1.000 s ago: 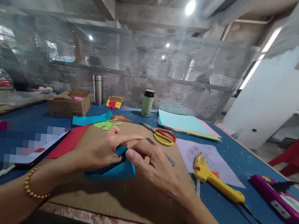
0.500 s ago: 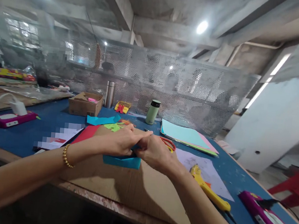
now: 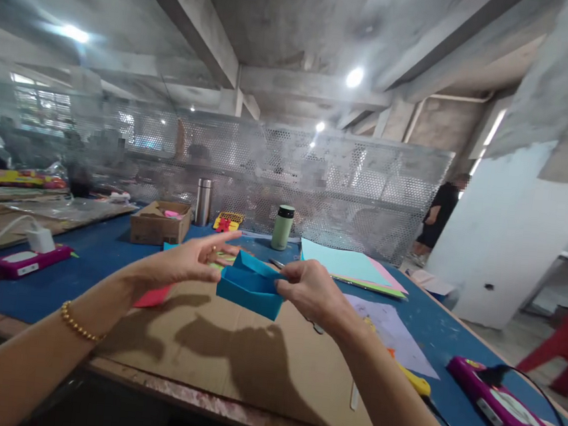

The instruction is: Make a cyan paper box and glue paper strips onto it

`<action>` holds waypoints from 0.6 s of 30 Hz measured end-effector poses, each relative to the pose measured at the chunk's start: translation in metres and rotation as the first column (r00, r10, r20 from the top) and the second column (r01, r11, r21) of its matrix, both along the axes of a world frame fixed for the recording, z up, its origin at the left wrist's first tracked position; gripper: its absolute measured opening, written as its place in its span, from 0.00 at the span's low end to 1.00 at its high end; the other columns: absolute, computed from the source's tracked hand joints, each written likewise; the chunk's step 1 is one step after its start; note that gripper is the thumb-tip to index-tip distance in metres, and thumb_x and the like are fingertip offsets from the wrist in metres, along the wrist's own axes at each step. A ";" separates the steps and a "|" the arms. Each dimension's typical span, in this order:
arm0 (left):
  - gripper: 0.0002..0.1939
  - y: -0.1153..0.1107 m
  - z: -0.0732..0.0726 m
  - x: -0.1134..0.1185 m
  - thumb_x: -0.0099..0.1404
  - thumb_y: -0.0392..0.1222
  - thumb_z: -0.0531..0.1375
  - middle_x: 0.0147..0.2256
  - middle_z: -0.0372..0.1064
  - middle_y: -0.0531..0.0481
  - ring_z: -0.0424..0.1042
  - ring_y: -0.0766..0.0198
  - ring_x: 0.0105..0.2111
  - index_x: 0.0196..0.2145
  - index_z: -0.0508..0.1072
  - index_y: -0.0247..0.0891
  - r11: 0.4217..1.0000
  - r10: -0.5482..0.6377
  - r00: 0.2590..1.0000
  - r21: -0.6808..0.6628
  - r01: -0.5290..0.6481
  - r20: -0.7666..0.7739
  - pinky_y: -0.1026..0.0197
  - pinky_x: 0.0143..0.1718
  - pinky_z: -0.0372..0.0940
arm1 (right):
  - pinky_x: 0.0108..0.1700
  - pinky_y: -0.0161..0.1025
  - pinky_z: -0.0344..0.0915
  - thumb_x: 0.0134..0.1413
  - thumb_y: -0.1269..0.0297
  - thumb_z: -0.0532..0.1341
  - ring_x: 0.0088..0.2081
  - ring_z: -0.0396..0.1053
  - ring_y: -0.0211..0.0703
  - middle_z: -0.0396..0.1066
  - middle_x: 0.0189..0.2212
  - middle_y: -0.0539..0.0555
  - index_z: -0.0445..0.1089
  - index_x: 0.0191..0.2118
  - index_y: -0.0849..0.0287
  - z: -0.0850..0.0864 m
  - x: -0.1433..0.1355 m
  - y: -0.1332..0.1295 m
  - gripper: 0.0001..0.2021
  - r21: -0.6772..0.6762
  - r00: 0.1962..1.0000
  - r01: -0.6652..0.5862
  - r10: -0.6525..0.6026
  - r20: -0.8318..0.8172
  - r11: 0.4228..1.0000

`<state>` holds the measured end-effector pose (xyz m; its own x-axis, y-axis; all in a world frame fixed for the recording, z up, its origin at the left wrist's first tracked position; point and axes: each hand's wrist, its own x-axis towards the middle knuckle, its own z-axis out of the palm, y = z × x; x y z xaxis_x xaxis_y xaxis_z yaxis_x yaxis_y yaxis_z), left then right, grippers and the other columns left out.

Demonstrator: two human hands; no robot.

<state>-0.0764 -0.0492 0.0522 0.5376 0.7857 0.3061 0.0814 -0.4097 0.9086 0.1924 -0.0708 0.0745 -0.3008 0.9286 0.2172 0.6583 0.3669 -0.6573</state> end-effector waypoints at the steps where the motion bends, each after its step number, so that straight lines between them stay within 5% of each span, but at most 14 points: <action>1: 0.56 0.002 -0.008 0.003 0.52 0.46 0.74 0.62 0.62 0.32 0.71 0.48 0.54 0.71 0.50 0.44 0.997 -0.049 0.999 -0.050 0.050 0.013 0.48 0.50 0.69 | 0.21 0.34 0.43 0.47 0.62 0.62 0.20 0.47 0.32 0.51 0.15 0.44 0.62 0.17 0.57 -0.002 0.002 0.002 0.13 -0.001 1.000 0.010 -0.010 -0.024 1.000; 3: 0.57 0.007 -0.018 0.012 0.50 0.42 0.75 0.59 0.66 0.35 0.72 0.52 0.51 0.70 0.50 0.45 0.992 -0.081 0.996 -0.098 0.084 0.027 0.50 0.49 0.70 | 0.21 0.34 0.42 0.47 0.61 0.63 0.21 0.46 0.32 0.50 0.15 0.44 0.59 0.16 0.57 -0.005 0.005 0.007 0.16 -0.007 0.998 0.017 -0.017 -0.055 1.000; 8: 0.29 0.029 -0.016 0.035 0.55 0.44 0.72 0.41 0.75 0.42 0.74 0.58 0.39 0.54 0.73 0.35 0.976 -0.167 0.983 -0.131 0.176 0.071 0.53 0.42 0.72 | 0.22 0.34 0.45 0.48 0.59 0.64 0.21 0.49 0.33 0.55 0.16 0.45 0.65 0.18 0.57 -0.008 0.017 0.019 0.14 -0.039 0.994 -0.032 0.027 -0.109 0.999; 12: 0.16 0.046 -0.018 0.044 0.56 0.45 0.70 0.38 0.76 0.43 0.74 0.59 0.37 0.40 0.77 0.33 0.981 -0.128 0.991 -0.142 0.133 0.050 0.54 0.41 0.71 | 0.25 0.36 0.53 0.49 0.57 0.65 0.23 0.56 0.36 0.63 0.18 0.48 0.71 0.20 0.58 -0.014 0.026 0.028 0.13 -0.066 0.987 -0.046 0.035 -0.159 0.997; 18: 0.15 0.050 -0.037 0.050 0.59 0.42 0.67 0.41 0.78 0.46 0.75 0.57 0.43 0.44 0.78 0.38 0.989 -0.055 0.998 -0.137 0.056 0.013 0.50 0.52 0.67 | 0.25 0.36 0.50 0.51 0.56 0.64 0.24 0.55 0.36 0.63 0.19 0.48 0.73 0.23 0.58 -0.038 0.028 0.040 0.13 -0.080 0.979 -0.113 0.097 -0.180 0.990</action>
<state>-0.0265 0.0005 0.0155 0.5790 0.7897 0.2027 0.0531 -0.2846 0.9572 0.2207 -0.0309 0.0370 -0.3625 0.9119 0.1926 0.4905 0.3624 -0.7925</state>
